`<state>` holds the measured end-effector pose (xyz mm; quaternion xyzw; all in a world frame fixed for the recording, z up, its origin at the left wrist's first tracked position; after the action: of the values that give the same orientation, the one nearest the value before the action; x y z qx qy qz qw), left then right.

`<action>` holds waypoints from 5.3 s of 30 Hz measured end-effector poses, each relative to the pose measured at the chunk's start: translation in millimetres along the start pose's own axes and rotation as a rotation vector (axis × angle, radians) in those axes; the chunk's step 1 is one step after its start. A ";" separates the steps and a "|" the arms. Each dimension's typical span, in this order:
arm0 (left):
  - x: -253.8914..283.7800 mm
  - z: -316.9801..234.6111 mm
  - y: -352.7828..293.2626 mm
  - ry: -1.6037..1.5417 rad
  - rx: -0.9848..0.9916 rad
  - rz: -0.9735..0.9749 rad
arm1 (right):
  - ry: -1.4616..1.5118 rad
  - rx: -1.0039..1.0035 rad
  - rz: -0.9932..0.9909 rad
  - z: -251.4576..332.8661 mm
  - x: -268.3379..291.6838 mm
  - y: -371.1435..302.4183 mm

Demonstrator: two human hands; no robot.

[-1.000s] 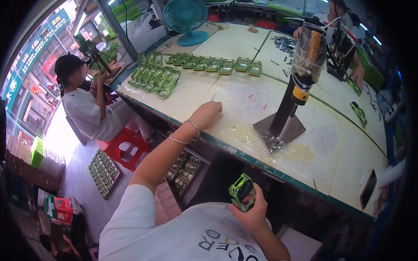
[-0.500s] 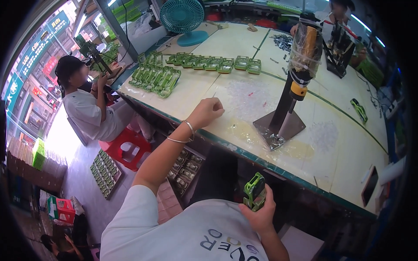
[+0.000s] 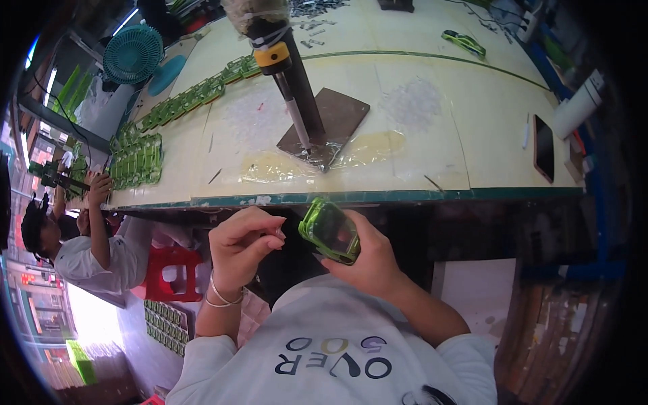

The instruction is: The person assembles small green plastic toy car bodies with other plastic components and assembly parts by hand at a workbench.

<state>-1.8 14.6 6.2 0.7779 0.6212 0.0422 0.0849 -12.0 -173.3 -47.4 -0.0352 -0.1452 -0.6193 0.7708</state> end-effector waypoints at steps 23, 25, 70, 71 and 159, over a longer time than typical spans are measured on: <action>-13.5 11.2 2.0 0.873 -0.484 0.152 | -0.041 0.108 0.019 1.6 7.9 7.7; -16.5 15.5 -2.8 1.062 -0.586 0.174 | -0.056 0.099 0.013 -4.8 7.8 4.4; -37.7 86.9 -42.9 -0.761 0.573 -0.068 | -1.000 0.362 -0.308 -57.8 94.4 145.9; -37.8 86.9 -42.5 -0.760 0.574 -0.072 | -1.073 0.408 -0.314 -57.8 94.3 146.6; -45.3 23.4 -12.5 -0.151 0.239 0.048 | -0.084 0.611 -0.042 -1.7 7.2 6.1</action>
<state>-20.0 -28.7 -17.3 0.7979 0.5950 -0.0889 0.0373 -4.4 -179.0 -46.3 0.1756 -0.3568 -0.5608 0.7262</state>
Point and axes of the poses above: each hand's wrist, its own y-axis towards the middle knuckle, its own x-axis out of the back of the hand, z = x × y, the point moved 1 cm from there along y, towards the middle knuckle, and after that the axes turned 2 degrees about y, right-handed, at the moved point
